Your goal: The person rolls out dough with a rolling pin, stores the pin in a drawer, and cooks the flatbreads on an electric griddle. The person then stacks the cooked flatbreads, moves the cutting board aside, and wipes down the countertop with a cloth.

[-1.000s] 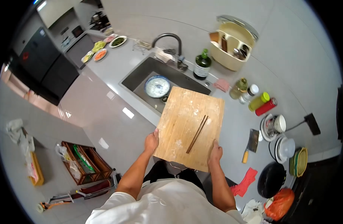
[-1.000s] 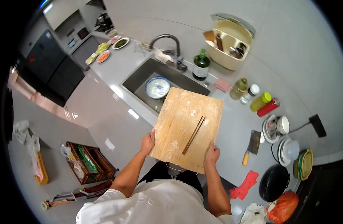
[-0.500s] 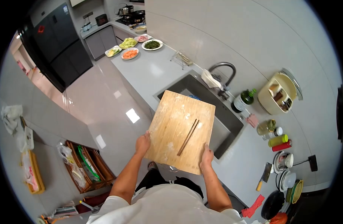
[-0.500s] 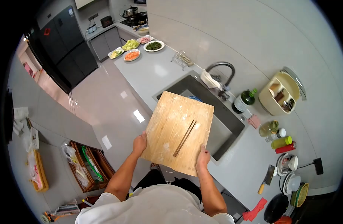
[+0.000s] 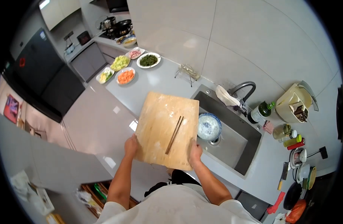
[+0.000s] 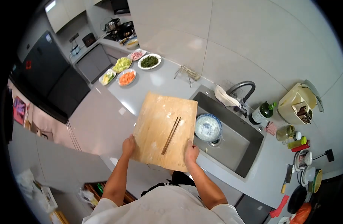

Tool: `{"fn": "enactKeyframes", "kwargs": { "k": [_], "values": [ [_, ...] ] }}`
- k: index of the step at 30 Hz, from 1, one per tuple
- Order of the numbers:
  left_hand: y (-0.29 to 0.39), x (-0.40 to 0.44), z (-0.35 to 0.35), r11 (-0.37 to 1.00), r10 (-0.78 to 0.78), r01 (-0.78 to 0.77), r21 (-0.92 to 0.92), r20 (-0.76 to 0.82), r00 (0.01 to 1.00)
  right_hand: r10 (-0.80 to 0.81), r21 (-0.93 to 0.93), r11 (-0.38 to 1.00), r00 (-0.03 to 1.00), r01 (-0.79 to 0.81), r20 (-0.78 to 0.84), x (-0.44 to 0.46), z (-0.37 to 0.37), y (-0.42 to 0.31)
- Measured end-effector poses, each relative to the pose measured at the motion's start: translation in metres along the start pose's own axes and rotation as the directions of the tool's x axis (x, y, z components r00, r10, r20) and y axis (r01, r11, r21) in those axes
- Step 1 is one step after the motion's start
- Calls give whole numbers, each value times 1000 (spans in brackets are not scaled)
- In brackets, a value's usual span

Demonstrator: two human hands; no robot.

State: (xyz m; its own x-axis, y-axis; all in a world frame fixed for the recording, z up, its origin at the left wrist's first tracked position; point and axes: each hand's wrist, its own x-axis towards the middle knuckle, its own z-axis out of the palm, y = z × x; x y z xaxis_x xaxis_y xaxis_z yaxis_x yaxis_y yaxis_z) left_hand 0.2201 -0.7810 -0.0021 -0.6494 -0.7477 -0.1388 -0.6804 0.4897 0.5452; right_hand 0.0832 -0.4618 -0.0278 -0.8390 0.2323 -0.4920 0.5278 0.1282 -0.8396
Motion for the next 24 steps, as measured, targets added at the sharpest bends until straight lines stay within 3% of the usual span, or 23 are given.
{"fn": "enactKeyframes", "kwargs": {
  "k": [5, 8, 11, 14, 17, 24],
  "values": [
    [-7, 89, -17, 997, -51, 49, 52, 25, 998, 5, -18, 1000, 1000, -4, 23, 44, 92, 24],
    [-17, 138, -14, 998, -13, 10, 57, 53, 999, 29, -74, 997, 999, -31, -27, 39, 124, 0],
    [-22, 184, -5, 998, 57, -58, 35, 29, 998, -7, -146, 989, 995, -8, -99, 40, 152, -11],
    [-24, 232, -5, 976, 203, -195, -92, 90, 975, -142, -315, 945, 979, 90, -146, 25, 175, -28],
    [-21, 282, -6, 938, 344, -335, -92, 110, 932, -164, -452, 889, 972, 72, -167, 12, 205, -40],
    [-31, 391, 26, 725, 590, -622, 295, 200, 783, -130, -485, 872, 930, -58, -345, 7, 275, -56]
  ]
}}
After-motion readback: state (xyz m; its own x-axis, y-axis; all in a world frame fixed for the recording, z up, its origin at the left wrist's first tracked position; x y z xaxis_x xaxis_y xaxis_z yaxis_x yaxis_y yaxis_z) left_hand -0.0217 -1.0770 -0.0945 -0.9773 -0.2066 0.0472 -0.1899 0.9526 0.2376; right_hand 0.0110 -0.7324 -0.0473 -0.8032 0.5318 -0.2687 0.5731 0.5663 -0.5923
